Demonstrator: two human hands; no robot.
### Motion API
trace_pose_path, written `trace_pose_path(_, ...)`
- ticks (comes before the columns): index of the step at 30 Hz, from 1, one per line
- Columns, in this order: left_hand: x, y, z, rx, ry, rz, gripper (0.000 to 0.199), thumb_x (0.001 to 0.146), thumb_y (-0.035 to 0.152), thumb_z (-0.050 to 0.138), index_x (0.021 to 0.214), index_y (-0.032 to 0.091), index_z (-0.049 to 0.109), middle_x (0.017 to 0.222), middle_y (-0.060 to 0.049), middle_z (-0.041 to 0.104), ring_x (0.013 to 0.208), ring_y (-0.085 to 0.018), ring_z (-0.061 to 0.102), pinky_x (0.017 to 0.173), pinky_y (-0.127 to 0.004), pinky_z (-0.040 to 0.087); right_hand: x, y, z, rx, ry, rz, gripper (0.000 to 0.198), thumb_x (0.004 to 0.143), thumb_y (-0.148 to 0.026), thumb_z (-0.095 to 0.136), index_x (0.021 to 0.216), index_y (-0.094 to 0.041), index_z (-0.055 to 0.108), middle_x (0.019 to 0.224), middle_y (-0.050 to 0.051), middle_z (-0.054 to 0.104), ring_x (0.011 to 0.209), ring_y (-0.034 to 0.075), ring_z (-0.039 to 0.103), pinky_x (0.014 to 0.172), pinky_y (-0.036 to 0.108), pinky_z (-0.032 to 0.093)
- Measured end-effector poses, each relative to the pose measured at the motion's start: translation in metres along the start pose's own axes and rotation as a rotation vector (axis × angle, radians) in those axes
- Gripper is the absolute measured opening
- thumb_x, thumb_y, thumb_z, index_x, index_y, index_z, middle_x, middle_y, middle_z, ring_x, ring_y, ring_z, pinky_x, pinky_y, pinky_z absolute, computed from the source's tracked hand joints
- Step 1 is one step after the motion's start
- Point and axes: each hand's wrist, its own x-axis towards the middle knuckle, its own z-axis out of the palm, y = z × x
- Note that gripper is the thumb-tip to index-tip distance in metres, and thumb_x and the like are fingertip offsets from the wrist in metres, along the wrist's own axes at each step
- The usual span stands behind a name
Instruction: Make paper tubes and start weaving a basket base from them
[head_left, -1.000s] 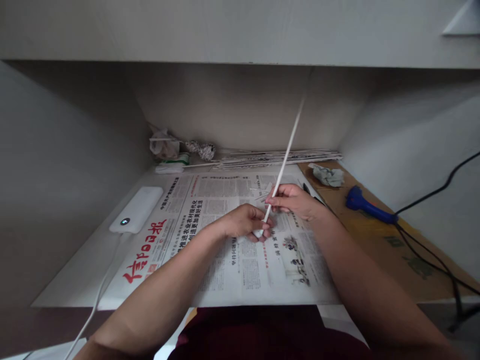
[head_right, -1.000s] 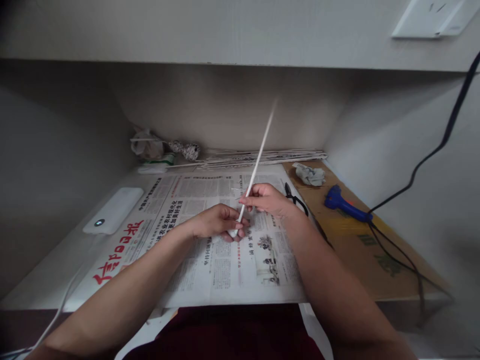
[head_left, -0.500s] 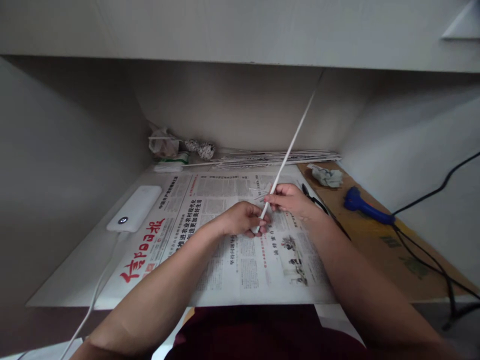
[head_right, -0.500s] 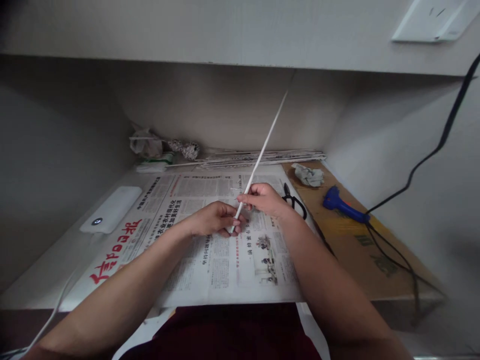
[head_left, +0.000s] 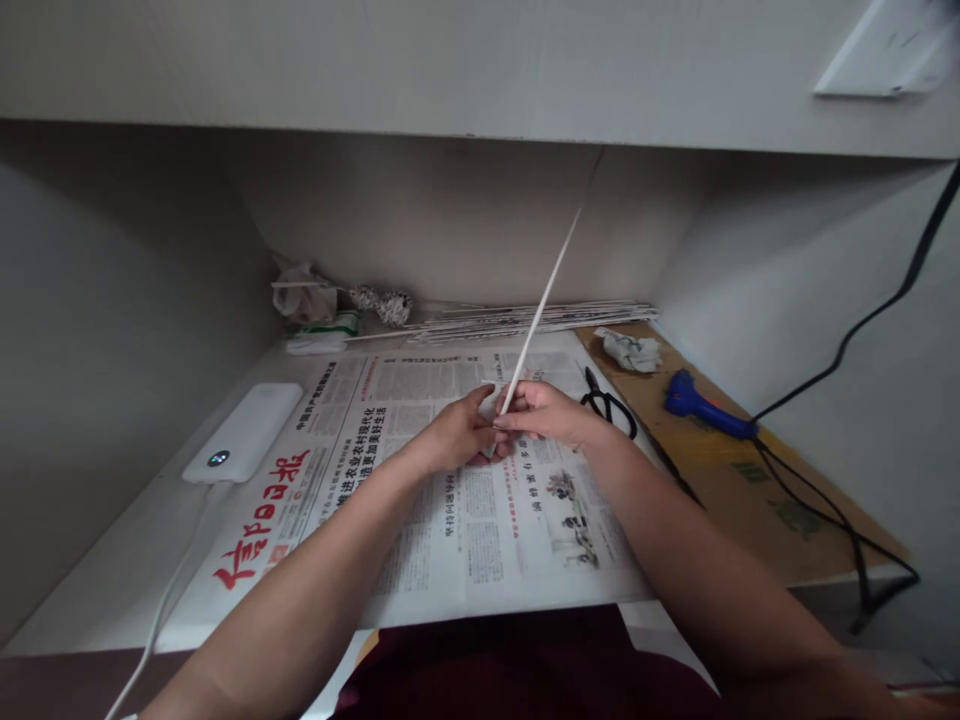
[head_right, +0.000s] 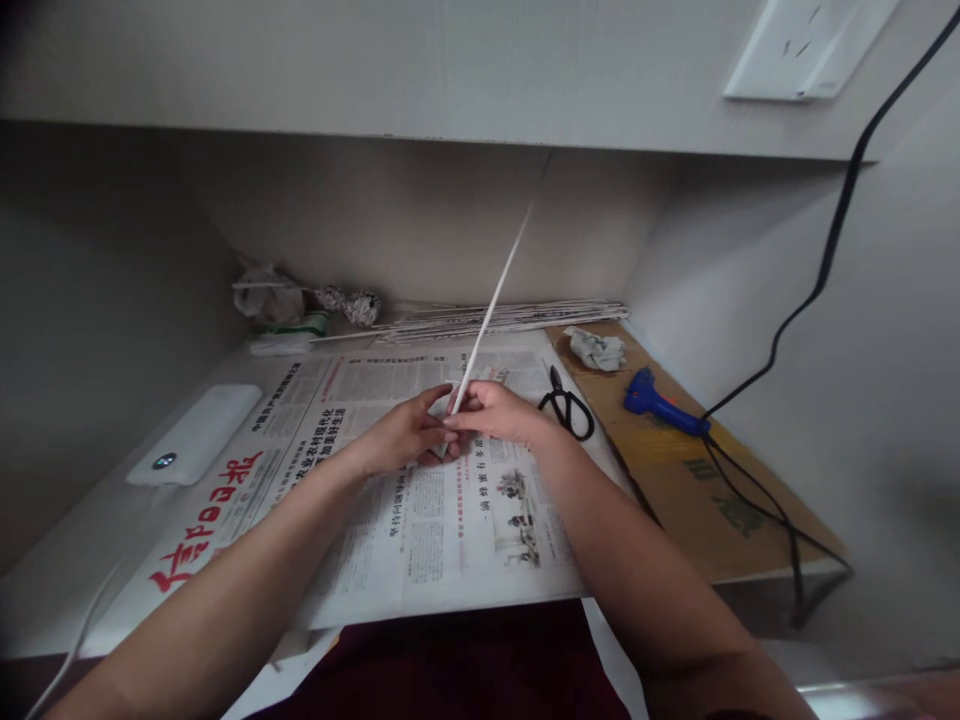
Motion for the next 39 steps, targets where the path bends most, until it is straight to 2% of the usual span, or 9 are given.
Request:
trace_pose_path(6,-0.003,0.004,-0.015,0.291,0.087,0.078,0.049,0.073,0.029,0.064,0.122,0.02,0.06,0.065,0.0,0.065,0.05,-0.013,0.055,0.049,-0.023,0.039,0.01,0.008,0.011,0.09,0.195,-0.023,0.037,0.065,-0.035,0.081,0.086,-0.016,0.057,0.061,-0.001,0.064,0.053,0.01,0.061,0.04,0.016,0.035)
trace_pose_path(10,-0.014,0.014,-0.037,0.554,0.344,0.176,0.028,0.078,0.042,0.059,0.085,0.019,0.073,0.062,-0.002,0.067,0.054,-0.015,0.057,0.054,-0.024,0.038,0.013,0.009,0.011,0.125,0.258,-0.02,0.033,0.065,-0.033,0.079,0.081,-0.016,0.056,0.054,-0.003,0.061,0.046,0.008,0.054,0.037,0.015,0.028)
trace_pose_path(13,-0.031,0.021,-0.052,0.598,0.554,0.183,0.042,0.085,0.051,0.048,0.069,0.018,0.069,0.057,-0.002,0.065,0.051,-0.014,0.055,0.055,-0.025,0.038,0.012,0.006,0.016,0.089,0.266,-0.048,0.032,0.066,-0.033,0.078,0.082,-0.017,0.057,0.06,-0.002,0.063,0.051,0.009,0.058,0.04,0.016,0.034)
trace_pose_path(16,-0.054,0.021,-0.065,0.451,0.656,0.229,0.044,0.085,0.054,0.047,0.074,0.017,0.069,0.058,-0.003,0.065,0.055,-0.015,0.058,0.053,-0.024,0.04,0.011,0.006,0.033,0.001,0.27,-0.052,0.03,0.067,-0.032,0.079,0.085,-0.018,0.059,0.067,-0.001,0.065,0.058,0.012,0.062,0.047,0.019,0.043)
trace_pose_path(21,-0.089,0.004,-0.075,0.15,0.724,0.252,0.043,0.081,0.048,0.058,0.111,0.018,0.066,0.085,-0.006,0.073,0.074,-0.018,0.066,0.056,-0.023,0.047,0.007,0.01,0.08,-0.026,0.231,-0.113,0.024,0.068,-0.028,0.078,0.083,-0.018,0.061,0.071,-0.001,0.064,0.063,0.013,0.064,0.059,0.026,0.054)
trace_pose_path(24,-0.108,-0.007,-0.074,0.135,0.827,0.231,0.034,0.078,0.047,0.063,0.094,0.018,0.071,0.075,-0.004,0.071,0.07,-0.017,0.064,0.055,-0.023,0.046,-0.001,0.006,0.108,0.031,0.235,-0.091,0.024,0.066,-0.025,0.078,0.082,-0.019,0.061,0.071,-0.001,0.064,0.063,0.013,0.065,0.057,0.025,0.055)
trace_pose_path(28,-0.13,-0.017,-0.072,0.102,0.811,0.201,0.028,0.079,0.046,0.064,0.076,0.019,0.07,0.065,-0.003,0.068,0.06,-0.015,0.058,0.055,-0.024,0.044,-0.011,-0.001,0.147,0.249,0.161,0.08,0.03,0.066,-0.027,0.079,0.084,-0.018,0.057,0.066,0.0,0.065,0.058,0.014,0.066,0.046,0.021,0.05)
trace_pose_path(34,-0.159,-0.027,-0.083,-0.039,0.746,0.211,0.029,0.08,0.05,0.061,0.08,0.022,0.071,0.068,-0.002,0.068,0.063,-0.016,0.059,0.054,-0.025,0.046,-0.019,0.011,0.203,0.47,0.204,0.08,0.048,0.054,-0.034,0.086,0.083,-0.02,0.051,0.059,-0.003,0.064,0.052,0.014,0.065,0.043,0.021,0.05)
trace_pose_path(39,-0.178,-0.03,-0.086,-0.053,0.757,0.177,0.03,0.078,0.05,0.064,0.09,0.024,0.072,0.087,-0.004,0.072,0.076,-0.019,0.063,0.059,-0.026,0.049,-0.036,0.025,0.227,0.474,0.252,-0.039,0.039,0.064,-0.038,0.08,0.081,-0.021,0.049,0.063,-0.003,0.063,0.059,0.015,0.068,0.048,0.022,0.05)
